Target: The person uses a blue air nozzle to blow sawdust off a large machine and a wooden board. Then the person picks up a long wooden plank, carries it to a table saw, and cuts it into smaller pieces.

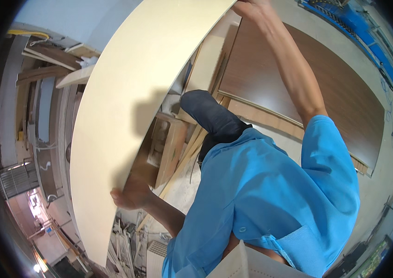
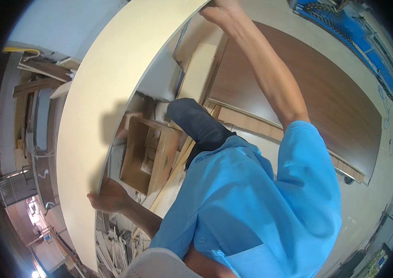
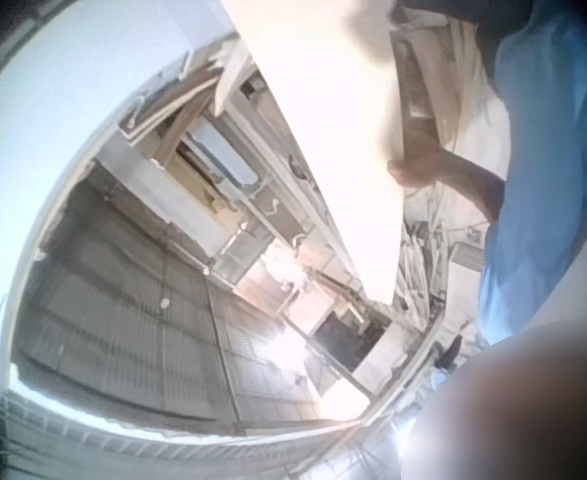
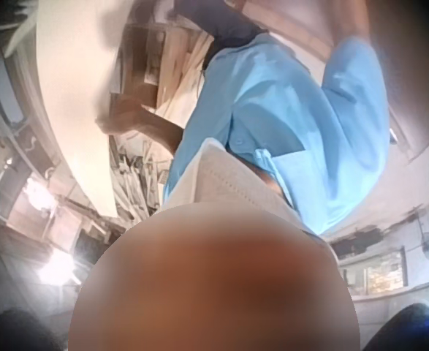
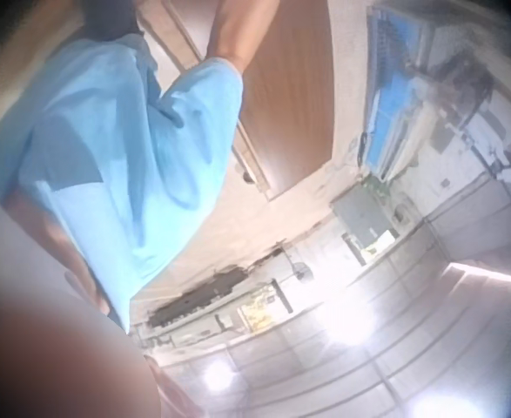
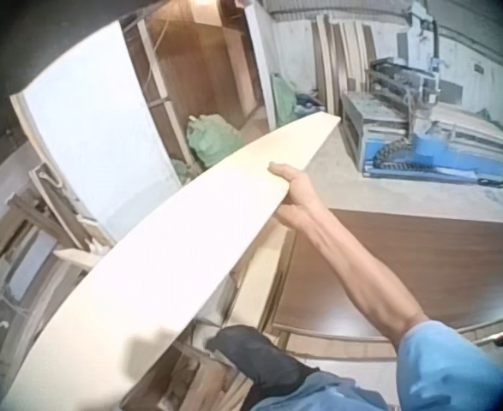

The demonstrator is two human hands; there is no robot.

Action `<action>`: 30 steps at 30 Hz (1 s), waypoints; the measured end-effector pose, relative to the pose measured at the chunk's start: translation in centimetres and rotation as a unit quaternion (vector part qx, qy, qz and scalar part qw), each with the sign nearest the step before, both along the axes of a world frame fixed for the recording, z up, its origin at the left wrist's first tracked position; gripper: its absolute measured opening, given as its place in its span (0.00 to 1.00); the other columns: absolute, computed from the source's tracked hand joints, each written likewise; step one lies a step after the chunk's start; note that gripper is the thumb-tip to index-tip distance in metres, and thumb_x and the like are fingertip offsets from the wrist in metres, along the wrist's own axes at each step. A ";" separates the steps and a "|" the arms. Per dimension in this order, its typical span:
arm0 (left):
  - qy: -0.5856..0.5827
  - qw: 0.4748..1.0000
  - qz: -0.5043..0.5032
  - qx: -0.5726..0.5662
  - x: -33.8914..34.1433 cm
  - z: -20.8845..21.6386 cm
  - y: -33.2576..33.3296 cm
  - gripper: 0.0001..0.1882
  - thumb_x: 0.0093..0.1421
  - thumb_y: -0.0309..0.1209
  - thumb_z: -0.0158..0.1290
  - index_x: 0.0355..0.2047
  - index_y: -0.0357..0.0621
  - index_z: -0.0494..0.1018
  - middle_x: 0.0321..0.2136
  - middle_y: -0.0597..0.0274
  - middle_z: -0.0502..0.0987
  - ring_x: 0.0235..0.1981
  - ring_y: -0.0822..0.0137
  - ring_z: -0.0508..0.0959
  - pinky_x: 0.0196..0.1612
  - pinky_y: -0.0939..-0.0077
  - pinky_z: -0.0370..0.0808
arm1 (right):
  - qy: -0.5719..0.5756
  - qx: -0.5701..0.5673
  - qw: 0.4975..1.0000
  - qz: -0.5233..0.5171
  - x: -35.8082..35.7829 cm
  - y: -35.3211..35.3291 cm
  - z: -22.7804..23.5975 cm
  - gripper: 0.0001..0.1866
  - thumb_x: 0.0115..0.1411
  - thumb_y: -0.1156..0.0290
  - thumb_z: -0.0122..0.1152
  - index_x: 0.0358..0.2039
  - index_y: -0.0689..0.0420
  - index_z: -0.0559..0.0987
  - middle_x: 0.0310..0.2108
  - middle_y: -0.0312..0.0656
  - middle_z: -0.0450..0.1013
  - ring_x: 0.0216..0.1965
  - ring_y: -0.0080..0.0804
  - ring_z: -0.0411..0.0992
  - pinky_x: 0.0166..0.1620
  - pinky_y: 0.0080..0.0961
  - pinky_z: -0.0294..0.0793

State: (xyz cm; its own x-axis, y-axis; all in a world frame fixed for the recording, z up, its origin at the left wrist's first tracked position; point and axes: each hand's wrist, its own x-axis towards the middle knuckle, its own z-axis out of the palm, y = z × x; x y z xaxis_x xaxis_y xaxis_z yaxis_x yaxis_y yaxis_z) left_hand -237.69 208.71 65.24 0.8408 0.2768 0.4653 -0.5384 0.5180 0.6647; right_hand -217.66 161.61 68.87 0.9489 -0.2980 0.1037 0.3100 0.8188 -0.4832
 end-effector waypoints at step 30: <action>0.309 0.945 0.073 -0.076 21.8 -12.7 -24.5 0.26 0.63 0.36 0.57 0.59 0.46 0.67 0.54 0.60 0.75 0.54 0.64 0.75 0.56 0.63 0.73 | 0.178 0.020 0.972 0.153 42.5 -11.9 -15.4 0.21 0.65 0.64 0.55 0.54 0.65 0.70 0.50 0.50 0.73 0.51 0.44 0.73 0.55 0.40 0.75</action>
State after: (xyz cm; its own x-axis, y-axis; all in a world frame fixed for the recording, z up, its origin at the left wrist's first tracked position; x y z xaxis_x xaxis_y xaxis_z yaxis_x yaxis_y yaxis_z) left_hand -215.92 184.18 52.54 0.8869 0.4344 -0.1573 -0.1434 0.5825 0.8001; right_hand -175.19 149.69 53.49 0.9676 0.0062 -0.2525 -0.1311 0.8669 -0.4809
